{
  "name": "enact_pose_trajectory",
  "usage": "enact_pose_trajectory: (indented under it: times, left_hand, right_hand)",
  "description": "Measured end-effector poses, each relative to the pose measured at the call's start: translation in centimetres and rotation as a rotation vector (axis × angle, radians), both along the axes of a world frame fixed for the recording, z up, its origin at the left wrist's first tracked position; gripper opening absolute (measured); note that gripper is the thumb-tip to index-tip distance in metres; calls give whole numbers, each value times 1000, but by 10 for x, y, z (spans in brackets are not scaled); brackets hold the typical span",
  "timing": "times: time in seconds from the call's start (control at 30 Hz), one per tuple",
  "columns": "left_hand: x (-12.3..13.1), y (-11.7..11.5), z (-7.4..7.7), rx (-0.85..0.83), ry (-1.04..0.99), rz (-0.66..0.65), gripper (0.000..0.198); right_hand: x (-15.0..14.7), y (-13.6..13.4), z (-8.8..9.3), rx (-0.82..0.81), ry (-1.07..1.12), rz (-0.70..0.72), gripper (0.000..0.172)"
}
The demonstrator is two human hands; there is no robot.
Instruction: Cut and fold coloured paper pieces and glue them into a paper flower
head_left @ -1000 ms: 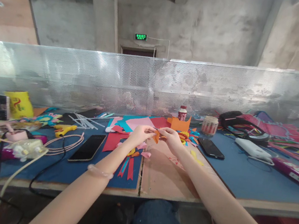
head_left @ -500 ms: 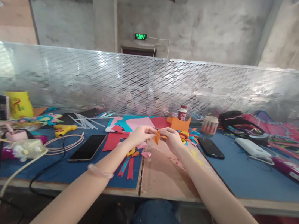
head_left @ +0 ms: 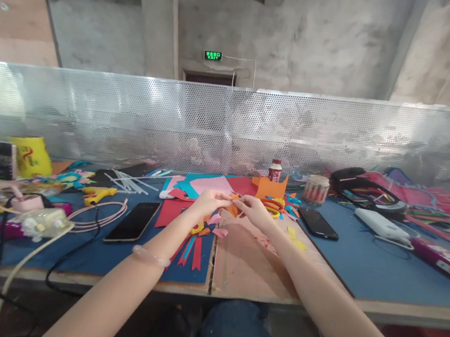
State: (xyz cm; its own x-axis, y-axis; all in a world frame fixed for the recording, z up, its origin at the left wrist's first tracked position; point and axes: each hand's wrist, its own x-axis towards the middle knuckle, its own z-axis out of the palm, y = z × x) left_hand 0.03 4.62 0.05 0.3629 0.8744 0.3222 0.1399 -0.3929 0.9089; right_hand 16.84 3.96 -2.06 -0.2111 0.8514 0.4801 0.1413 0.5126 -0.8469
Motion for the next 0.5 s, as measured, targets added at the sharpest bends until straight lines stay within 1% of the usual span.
enact_pose_trajectory:
  times: [0.2, 0.33, 0.4, 0.5]
  left_hand:
    - [2, -1, -1, -60, -57, 8, 16]
    - [2, 3, -2, -88, -100, -4, 20]
    - [1, 4, -4, -97, -120, -17, 21]
    - [-1, 5, -7, -123, -148, -43, 20]
  right_hand:
    - [-1, 2, -1, 81, -104, -79, 32]
    - [0, 4, -2, 118, -142, -133, 31]
    - [0, 2, -1, 115, -166, -107, 30]
    - [-1, -4, 2, 105, -198, -29, 29]
